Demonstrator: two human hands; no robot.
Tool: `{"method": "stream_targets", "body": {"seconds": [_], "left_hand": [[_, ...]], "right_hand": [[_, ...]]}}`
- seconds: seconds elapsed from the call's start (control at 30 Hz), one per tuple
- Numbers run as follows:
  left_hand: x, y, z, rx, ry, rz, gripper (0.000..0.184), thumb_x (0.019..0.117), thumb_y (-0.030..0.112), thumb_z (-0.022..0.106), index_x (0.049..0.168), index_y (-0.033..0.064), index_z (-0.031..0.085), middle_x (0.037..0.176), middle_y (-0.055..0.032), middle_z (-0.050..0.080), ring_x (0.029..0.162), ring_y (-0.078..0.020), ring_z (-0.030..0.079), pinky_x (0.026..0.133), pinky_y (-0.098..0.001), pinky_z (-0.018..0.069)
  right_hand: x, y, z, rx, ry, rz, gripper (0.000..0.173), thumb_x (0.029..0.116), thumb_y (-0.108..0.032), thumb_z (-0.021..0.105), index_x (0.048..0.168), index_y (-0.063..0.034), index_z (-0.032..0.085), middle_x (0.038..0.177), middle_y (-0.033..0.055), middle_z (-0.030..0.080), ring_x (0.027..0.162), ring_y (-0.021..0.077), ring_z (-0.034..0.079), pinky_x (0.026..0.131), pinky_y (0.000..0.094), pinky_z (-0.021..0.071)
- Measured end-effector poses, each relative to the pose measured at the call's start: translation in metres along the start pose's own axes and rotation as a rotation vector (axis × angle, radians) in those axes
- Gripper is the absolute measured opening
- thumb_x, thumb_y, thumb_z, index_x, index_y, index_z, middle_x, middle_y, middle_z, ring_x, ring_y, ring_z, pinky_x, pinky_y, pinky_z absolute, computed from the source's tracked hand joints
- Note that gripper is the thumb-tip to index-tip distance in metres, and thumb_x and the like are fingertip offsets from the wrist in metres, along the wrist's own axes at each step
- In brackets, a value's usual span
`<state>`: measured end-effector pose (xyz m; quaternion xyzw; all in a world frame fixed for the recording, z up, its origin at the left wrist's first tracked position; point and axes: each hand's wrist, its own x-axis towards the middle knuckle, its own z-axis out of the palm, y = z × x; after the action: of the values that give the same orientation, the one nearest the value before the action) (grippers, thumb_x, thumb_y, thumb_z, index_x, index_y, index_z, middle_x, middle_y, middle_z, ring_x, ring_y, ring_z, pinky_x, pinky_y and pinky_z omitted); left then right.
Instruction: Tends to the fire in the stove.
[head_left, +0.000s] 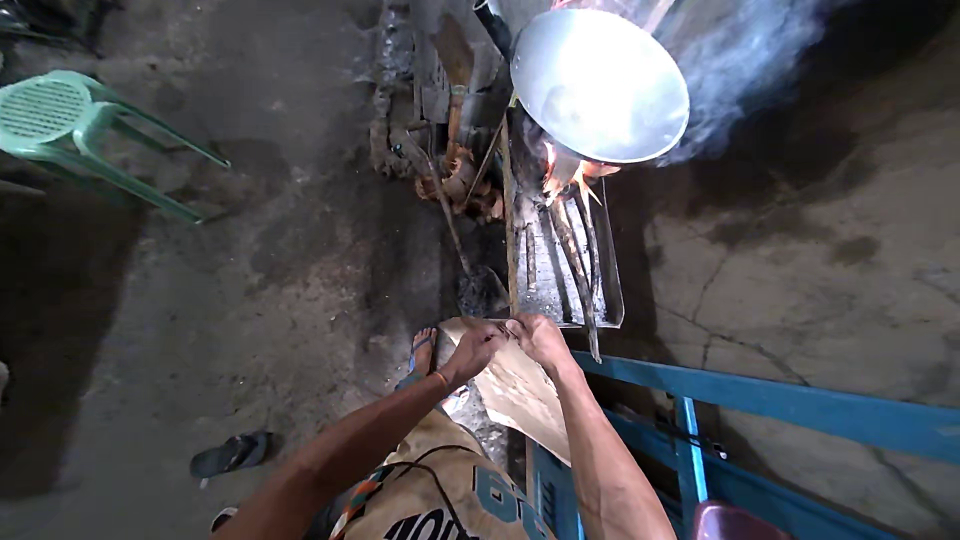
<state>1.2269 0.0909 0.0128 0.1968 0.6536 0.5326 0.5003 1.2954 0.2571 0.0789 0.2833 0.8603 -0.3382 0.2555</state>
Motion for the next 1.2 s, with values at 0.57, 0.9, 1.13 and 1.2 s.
{"method": "stream_targets", "body": {"seconds": [0.57,0.9,1.13,1.2], "left_hand": [[0.014,-0.009,-0.012,0.617,-0.022,0.308,0.055,0.0978,0.032,0.066,0.146,0.0092,0.052,0.143,-0.0156,0.058,0.132,-0.0273,0.057,0.11,-0.0405,0.0479],[0.038,-0.003,-0.009,0.62,-0.128,0.392,0.035,0.1027,0.029,0.058,0.125,0.0025,0.065,0.131,-0.0187,0.064,0.125,-0.0324,0.059,0.108,-0.044,0.0471],[0.039,-0.004,-0.006,0.633,-0.109,0.381,0.032,0.1043,0.024,0.053,0.123,0.0032,0.067,0.129,-0.0159,0.067,0.125,-0.0304,0.061,0.106,-0.0464,0.0487],[0.038,-0.006,-0.008,0.656,-0.107,0.405,0.03,0.104,0.023,0.052,0.121,0.0044,0.067,0.129,-0.0147,0.067,0.124,-0.0297,0.062,0.103,-0.0468,0.0508]], "right_hand": [[0.003,-0.005,0.009,-0.009,0.061,0.156,0.041,0.1107,-0.032,0.042,0.128,-0.0015,0.063,0.118,0.0221,0.07,0.116,0.036,0.066,0.102,0.0546,0.0501],[0.0,0.004,0.011,0.083,0.138,0.311,0.041,0.1106,-0.032,0.04,0.127,-0.0026,0.063,0.119,0.0212,0.07,0.117,0.0357,0.067,0.101,0.0553,0.051],[0.0,0.008,-0.008,0.01,-0.095,0.141,0.042,0.1095,-0.036,0.044,0.13,-0.0045,0.063,0.122,0.021,0.069,0.118,0.0364,0.066,0.102,0.0592,0.049],[0.003,0.006,-0.009,0.0,-0.173,0.137,0.038,0.1068,-0.032,0.049,0.129,-0.0059,0.065,0.123,0.0204,0.068,0.118,0.0364,0.065,0.102,0.0602,0.0488]]}}
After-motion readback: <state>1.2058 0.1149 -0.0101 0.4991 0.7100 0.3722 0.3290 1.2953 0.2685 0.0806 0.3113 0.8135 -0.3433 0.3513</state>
